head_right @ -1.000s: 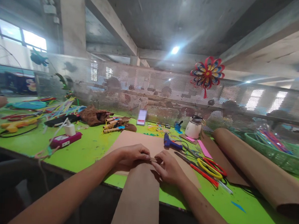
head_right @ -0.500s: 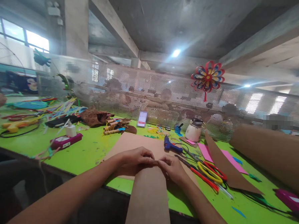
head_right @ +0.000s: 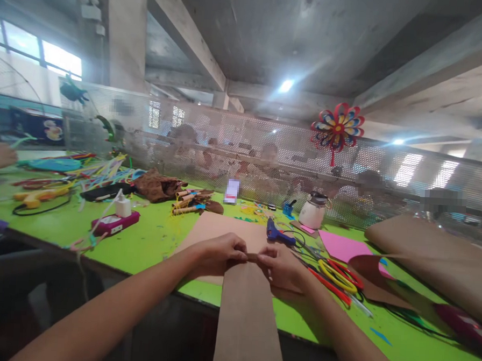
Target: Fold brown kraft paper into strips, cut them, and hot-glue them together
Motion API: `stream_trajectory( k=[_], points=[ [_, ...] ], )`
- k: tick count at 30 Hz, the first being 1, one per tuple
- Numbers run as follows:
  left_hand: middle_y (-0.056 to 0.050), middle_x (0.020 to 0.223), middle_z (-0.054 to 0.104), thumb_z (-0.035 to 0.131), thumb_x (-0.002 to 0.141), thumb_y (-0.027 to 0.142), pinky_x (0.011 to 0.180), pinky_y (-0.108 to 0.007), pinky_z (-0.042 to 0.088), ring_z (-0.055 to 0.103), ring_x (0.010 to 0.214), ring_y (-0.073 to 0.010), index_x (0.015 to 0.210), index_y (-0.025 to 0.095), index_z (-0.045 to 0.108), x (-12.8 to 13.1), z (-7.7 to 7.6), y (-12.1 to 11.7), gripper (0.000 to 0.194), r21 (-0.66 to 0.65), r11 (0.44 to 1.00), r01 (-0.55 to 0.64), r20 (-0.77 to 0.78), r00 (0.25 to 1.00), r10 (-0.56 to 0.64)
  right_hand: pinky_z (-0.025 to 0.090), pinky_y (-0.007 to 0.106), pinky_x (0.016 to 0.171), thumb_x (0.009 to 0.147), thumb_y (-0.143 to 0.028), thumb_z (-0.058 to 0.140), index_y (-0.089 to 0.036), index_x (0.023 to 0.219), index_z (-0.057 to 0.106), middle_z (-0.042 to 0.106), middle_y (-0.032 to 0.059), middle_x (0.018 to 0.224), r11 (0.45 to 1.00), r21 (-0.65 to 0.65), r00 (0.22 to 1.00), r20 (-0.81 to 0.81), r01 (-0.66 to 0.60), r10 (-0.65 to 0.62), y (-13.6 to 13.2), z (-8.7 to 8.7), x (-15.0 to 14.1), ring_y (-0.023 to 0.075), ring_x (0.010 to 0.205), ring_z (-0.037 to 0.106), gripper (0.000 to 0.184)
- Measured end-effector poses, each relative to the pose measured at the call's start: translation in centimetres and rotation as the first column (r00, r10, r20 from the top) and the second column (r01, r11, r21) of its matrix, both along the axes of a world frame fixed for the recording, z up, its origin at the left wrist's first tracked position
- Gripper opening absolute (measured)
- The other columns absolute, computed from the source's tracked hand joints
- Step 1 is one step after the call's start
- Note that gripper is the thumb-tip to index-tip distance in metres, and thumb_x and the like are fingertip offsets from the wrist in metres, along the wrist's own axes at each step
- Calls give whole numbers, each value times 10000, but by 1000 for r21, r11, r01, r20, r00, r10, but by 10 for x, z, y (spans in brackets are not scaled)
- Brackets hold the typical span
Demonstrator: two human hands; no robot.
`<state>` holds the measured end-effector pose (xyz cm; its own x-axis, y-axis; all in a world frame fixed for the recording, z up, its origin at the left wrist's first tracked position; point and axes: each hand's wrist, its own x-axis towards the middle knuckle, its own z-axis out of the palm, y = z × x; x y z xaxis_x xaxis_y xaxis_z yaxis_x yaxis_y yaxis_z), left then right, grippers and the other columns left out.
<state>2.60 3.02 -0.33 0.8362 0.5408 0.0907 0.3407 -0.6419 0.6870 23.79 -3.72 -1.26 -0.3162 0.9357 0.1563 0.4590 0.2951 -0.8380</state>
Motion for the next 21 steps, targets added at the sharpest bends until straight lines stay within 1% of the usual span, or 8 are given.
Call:
stream_trajectory(
  k=[3,5,9,13,14,16,19,21],
  points=[
    [10,652,569,582,758,318,567,-214,349,470,609,-108,797,107,655,1,5,5,227,19,1000,7,-17,1000,-7,380,237,556,732,-470,641,-139,646,633,582,1,600,997,29,992,107,-69,65,8,22,2,130,578,512,342],
    [12,635,566,589,750,316,567,-213,348,462,603,-106,782,111,656,2,7,8,217,27,1000,8,-17,1000,-8,374,231,550,749,-483,623,-140,630,645,591,0,591,994,44,988,128,-98,92,13,28,1,129,578,511,364],
    [1,654,565,565,764,346,568,-220,349,466,625,-115,780,104,642,3,1,5,255,30,999,-20,37,999,19,393,228,570,767,-497,598,-134,747,693,631,7,658,990,79,986,124,-120,109,16,17,-8,130,609,529,375],
    [-3,641,549,540,781,404,559,-234,354,461,600,-115,816,101,619,2,-5,-5,316,-145,983,-110,258,955,145,411,227,579,804,-490,552,-121,811,692,656,26,726,988,147,996,90,-43,30,16,5,-13,141,649,552,394],
    [-1,638,543,547,777,403,557,-235,352,454,592,-112,803,105,612,1,-5,-8,306,-163,981,-106,254,956,146,413,228,586,805,-474,556,-122,808,692,659,28,734,985,172,996,88,-23,8,15,4,-13,145,662,557,377],
    [2,615,525,563,767,385,547,-234,328,432,579,-105,725,113,602,0,-1,-10,278,-122,985,-124,240,959,150,420,233,610,810,-434,559,-124,809,695,671,36,761,975,224,995,88,16,-36,15,6,-12,156,694,568,339],
    [-9,610,512,540,791,366,526,-238,286,400,582,-102,633,119,583,-3,4,-13,296,70,981,-180,208,965,162,429,246,642,831,-375,535,-127,840,701,689,44,801,956,287,991,94,61,-92,14,9,-9,168,726,582,299],
    [-13,615,499,504,821,376,507,-241,267,374,574,-98,625,120,574,-4,5,-16,330,116,970,-214,218,958,185,433,250,641,838,-345,528,-131,846,704,694,42,798,949,307,987,111,75,-114,14,9,-10,170,725,587,277]
  ],
)
